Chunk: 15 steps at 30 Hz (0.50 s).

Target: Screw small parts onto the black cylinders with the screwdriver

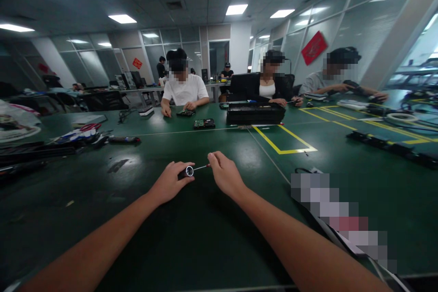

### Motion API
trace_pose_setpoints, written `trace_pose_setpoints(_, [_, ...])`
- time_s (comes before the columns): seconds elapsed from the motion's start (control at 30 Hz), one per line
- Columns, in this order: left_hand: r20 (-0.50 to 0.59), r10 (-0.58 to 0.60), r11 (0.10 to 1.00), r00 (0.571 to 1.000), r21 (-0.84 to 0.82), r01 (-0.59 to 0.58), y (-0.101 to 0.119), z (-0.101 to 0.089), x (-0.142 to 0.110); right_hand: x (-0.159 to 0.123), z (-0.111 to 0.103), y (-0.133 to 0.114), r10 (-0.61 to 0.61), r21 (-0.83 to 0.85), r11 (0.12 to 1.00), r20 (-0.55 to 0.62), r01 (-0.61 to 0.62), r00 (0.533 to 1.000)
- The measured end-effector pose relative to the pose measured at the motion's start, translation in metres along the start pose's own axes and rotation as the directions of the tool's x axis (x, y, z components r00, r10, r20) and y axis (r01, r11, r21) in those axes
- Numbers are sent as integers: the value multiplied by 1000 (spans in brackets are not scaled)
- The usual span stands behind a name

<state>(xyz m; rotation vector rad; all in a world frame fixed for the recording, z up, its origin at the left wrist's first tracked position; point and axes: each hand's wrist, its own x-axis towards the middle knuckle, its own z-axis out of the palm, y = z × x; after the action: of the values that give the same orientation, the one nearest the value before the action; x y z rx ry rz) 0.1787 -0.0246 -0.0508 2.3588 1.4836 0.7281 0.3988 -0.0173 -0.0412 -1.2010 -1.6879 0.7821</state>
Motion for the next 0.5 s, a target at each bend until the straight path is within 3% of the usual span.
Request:
trace_pose_setpoints(0.1, [13,10,1000,1000,5,-10,-1,1,0,-1,-1,-4,18,-17,1000,-12,-18,1000])
trace_pose_setpoints(0.27, [25,-23,1000,999,-12,24,-1,2,1,0,2,-11,113,269,958,-21,-103,993])
trace_pose_setpoints(0.37, [18,29,1000,999,1,-29,3,1,0,5,5,-5,250,472,853,5,-223,968])
trace_pose_setpoints(0.43, [16,65,998,998,24,-65,7,1,0,9,5,3,402,605,717,46,-346,914])
trace_pose_setpoints(0.5, [48,49,998,998,48,-51,8,2,1,13,4,11,486,634,680,-14,-368,874])
